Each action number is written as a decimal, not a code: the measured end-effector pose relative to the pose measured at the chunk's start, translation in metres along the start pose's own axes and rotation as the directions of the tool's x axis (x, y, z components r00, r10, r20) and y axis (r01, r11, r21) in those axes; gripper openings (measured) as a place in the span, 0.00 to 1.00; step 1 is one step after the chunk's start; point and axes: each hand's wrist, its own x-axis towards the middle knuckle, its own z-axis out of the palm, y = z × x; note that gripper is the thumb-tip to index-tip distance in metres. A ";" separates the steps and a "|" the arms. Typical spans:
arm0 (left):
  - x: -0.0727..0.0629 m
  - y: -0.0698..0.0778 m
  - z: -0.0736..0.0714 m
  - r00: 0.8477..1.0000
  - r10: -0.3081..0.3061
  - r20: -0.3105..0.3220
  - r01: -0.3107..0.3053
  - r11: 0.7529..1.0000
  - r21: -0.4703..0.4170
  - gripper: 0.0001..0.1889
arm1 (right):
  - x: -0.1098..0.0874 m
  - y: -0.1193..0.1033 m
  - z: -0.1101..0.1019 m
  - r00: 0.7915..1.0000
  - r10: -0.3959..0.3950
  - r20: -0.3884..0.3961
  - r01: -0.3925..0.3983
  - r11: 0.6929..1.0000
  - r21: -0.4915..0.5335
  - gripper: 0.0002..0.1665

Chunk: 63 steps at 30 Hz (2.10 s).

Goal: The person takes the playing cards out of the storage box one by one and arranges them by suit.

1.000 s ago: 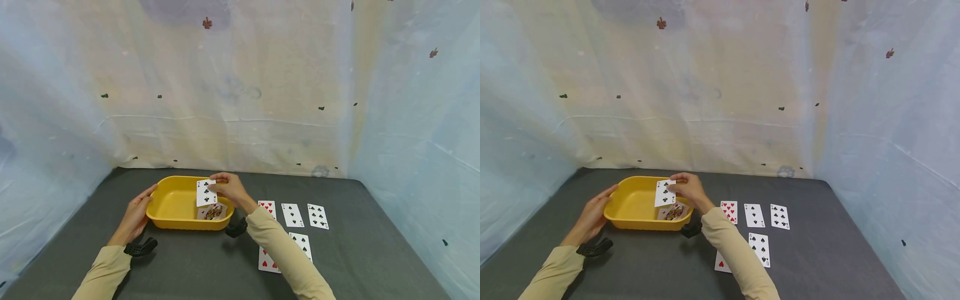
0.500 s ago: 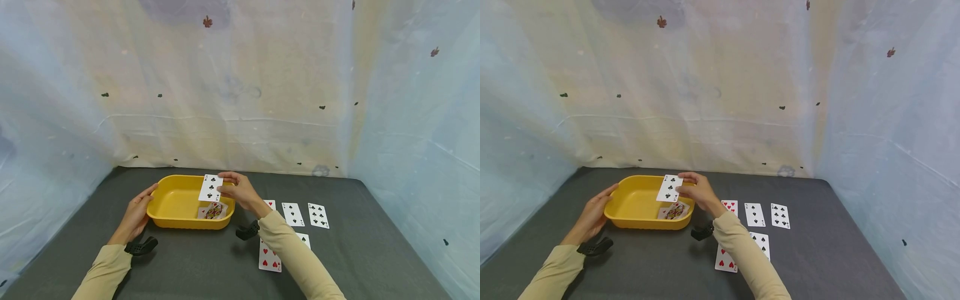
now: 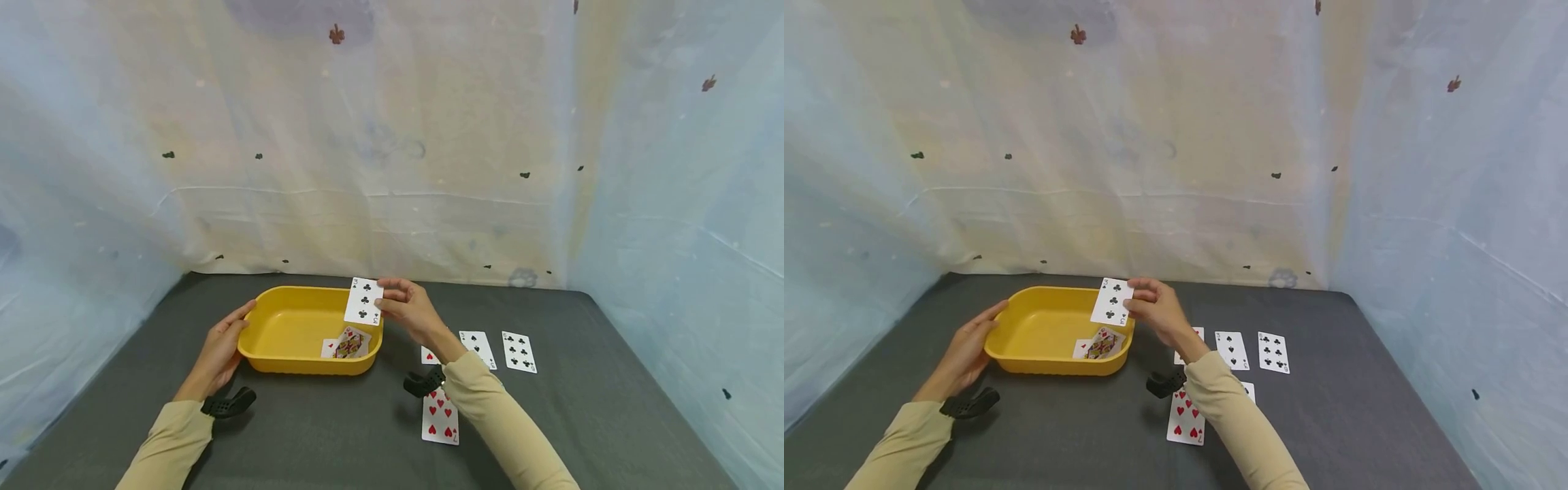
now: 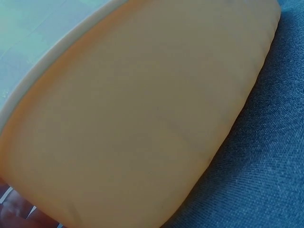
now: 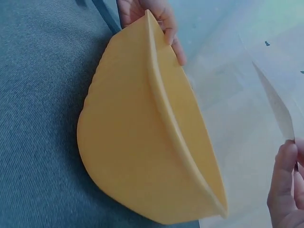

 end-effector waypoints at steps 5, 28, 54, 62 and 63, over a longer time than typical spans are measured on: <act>0.000 -0.001 0.000 1.000 0.000 -0.001 0.000 1.000 0.001 0.26 | -0.008 -0.004 -0.010 1.000 0.008 0.010 -0.008 1.000 -0.015 0.24; 0.000 -0.003 0.006 1.000 0.008 0.005 -0.008 1.000 -0.006 0.27 | -0.063 -0.031 -0.075 0.999 -0.033 -0.003 0.032 0.997 -0.069 0.31; 0.003 -0.001 0.004 1.000 -0.003 -0.010 0.003 1.000 -0.004 0.26 | -0.140 -0.039 -0.154 0.988 -0.050 -0.147 0.029 0.990 -0.137 0.20; 0.002 -0.003 0.006 1.000 -0.011 -0.018 0.011 1.000 0.004 0.26 | -0.168 -0.027 -0.186 0.965 -0.002 -0.261 -0.049 0.981 -0.189 0.19; 0.002 -0.003 0.006 1.000 -0.013 -0.019 0.013 1.000 0.006 0.26 | -0.171 -0.026 -0.189 0.965 0.002 -0.263 -0.054 0.980 -0.193 0.19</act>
